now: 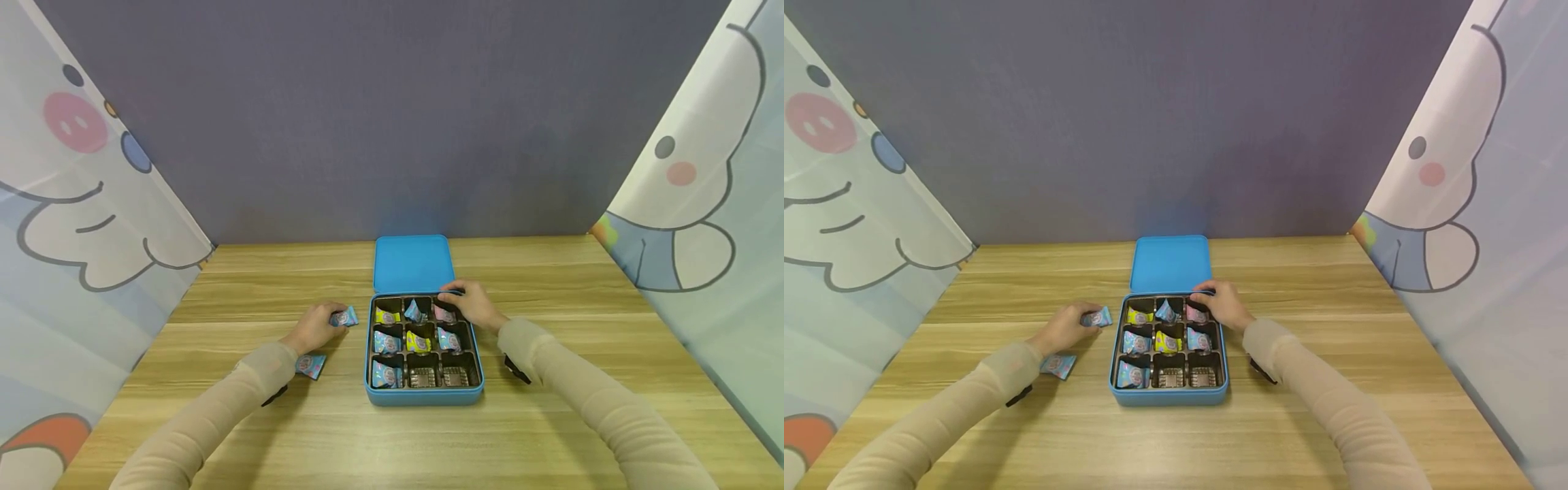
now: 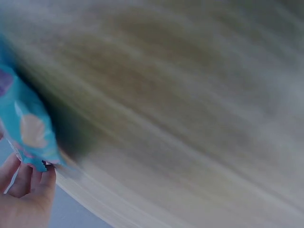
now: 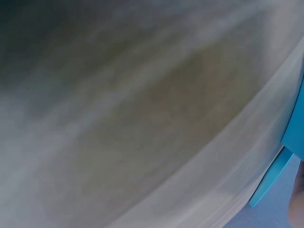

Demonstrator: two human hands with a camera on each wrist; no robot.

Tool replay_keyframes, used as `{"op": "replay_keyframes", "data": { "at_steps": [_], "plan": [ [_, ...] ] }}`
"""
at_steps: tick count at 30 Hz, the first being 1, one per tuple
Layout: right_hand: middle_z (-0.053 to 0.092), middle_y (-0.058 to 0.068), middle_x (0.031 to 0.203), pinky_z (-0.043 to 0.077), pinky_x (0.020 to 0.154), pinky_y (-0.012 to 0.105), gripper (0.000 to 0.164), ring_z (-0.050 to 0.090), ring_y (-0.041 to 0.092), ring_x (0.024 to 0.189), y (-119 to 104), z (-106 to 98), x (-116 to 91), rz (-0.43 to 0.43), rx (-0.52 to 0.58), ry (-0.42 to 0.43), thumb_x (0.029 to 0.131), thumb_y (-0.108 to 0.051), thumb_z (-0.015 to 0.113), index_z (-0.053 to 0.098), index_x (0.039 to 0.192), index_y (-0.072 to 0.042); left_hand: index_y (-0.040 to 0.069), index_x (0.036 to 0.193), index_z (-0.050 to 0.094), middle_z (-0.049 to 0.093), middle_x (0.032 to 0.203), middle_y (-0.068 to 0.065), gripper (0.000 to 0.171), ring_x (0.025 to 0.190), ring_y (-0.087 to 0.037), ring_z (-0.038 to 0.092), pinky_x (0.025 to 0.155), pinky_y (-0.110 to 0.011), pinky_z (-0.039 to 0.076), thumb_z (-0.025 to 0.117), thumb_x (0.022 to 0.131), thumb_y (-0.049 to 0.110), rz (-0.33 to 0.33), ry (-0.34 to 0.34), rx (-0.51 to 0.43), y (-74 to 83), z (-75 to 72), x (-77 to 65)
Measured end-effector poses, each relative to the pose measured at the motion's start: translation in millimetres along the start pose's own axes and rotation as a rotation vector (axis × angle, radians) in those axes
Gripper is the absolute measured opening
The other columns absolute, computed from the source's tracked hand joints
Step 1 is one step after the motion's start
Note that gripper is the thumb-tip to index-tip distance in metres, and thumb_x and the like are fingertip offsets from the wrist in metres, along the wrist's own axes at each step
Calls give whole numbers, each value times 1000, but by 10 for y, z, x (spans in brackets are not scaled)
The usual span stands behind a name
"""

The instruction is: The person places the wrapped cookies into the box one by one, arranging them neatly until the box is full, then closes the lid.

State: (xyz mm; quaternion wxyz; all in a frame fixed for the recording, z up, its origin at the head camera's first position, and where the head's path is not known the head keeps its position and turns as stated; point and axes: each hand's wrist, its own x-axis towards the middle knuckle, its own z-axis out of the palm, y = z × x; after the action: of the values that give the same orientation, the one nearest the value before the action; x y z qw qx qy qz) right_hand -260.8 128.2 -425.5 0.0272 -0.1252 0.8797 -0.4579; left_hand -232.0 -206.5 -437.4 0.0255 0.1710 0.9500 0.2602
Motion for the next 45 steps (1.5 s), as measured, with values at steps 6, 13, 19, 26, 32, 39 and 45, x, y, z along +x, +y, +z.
{"op": "replay_keyframes", "data": {
  "at_steps": [6,13,19,26,32,39,45],
  "plan": [
    [63,14,111,44,96,45,24,54,31,111,5,-3,12,-13,-13,7,87,-20,63,66,106,-6,-1,119,59,56,122,-20,43,112,-36,54,94,-46,46,71,80,12,6,5,17,-1,3,3],
    [63,11,109,47,91,43,22,56,29,107,-3,-14,6,-44,-69,-31,89,-21,60,65,106,-8,-2,117,59,58,120,-21,42,109,-35,56,91,-45,48,71,79,10,20,5,28,-3,-1,-14],
    [62,11,112,47,91,43,25,55,29,109,-41,-19,-5,-39,-91,-52,90,-23,59,64,109,-8,-2,117,60,58,121,-21,42,112,-36,54,96,-46,45,72,79,11,20,2,23,-11,-13,-26],
    [63,12,112,47,91,44,25,55,30,109,-60,-30,-6,-45,-101,-54,90,-22,59,65,109,-8,-2,117,60,57,120,-21,42,111,-36,55,93,-46,47,71,80,12,19,-5,12,-5,-40,-39],
    [63,11,112,47,92,44,25,56,29,109,-80,-43,7,-48,-114,-36,89,-24,59,65,108,-8,0,118,60,58,120,-20,42,110,-33,56,92,-45,48,71,80,14,26,1,1,19,-51,-36],
    [63,11,112,46,93,46,24,55,30,110,-90,-47,-1,-34,-110,-28,89,-24,60,66,106,-9,2,117,62,60,120,-17,41,113,-33,55,95,-45,46,71,80,17,39,5,16,68,-62,-50],
    [62,11,113,45,95,47,24,54,30,112,-54,-29,-13,-18,-101,-34,89,-24,60,66,107,-9,2,117,62,59,121,-19,41,99,-26,61,86,-39,51,71,80,16,10,11,-45,121,-88,-90]
  ]
}}
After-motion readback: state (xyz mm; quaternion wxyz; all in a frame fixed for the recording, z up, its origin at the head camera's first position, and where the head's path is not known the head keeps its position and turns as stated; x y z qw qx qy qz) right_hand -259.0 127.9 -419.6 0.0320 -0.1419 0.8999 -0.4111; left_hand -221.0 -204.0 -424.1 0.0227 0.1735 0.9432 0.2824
